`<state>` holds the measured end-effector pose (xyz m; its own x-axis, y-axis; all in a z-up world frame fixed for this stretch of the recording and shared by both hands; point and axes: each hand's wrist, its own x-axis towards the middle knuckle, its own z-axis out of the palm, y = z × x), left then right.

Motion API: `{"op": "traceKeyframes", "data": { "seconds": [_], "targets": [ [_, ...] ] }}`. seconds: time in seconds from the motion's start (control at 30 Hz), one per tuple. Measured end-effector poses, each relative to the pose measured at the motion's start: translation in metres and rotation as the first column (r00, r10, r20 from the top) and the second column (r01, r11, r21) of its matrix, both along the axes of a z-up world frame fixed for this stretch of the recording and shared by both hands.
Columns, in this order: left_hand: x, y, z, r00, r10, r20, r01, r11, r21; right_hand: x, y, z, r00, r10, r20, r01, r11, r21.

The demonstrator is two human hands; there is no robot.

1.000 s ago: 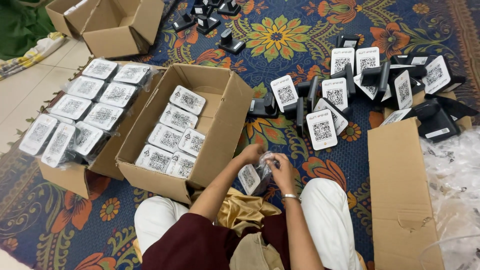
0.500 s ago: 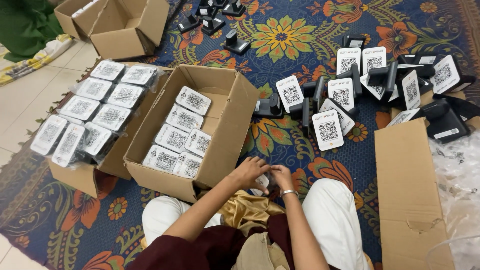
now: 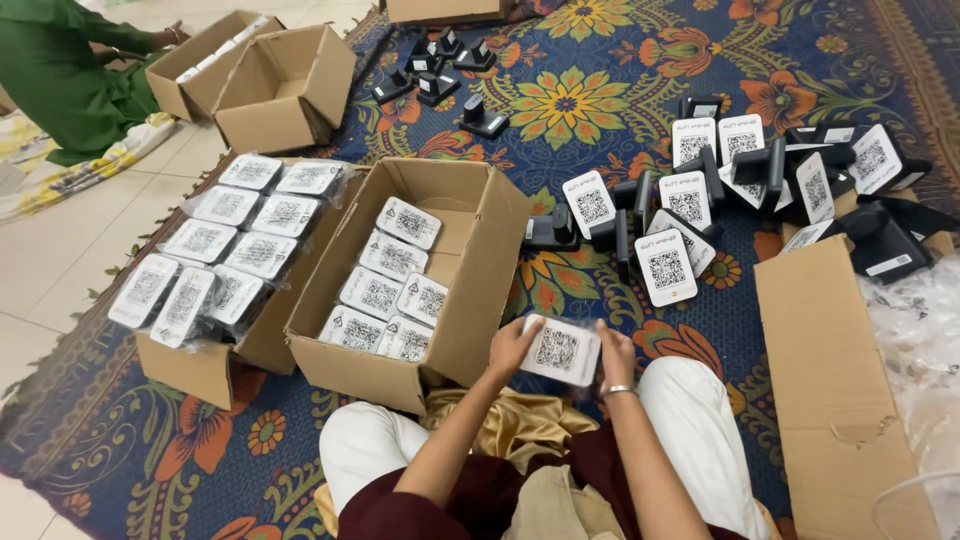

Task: The person packs objects with large QR codes into individual plastic bags and arranges them into cardboard shipping boxes.

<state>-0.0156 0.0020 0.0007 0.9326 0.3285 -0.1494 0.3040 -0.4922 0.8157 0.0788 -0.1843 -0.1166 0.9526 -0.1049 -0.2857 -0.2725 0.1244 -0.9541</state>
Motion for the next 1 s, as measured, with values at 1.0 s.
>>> {"op": "traceKeyframes", "data": {
  "seconds": [1.0],
  "targets": [
    [-0.068, 0.176, 0.042, 0.883, 0.186, 0.43, -0.405, 0.766, 0.499, 0.056, 0.24, 0.203, 0.755, 0.561, 0.338, -0.647, 0.558, 0.519]
  ]
}}
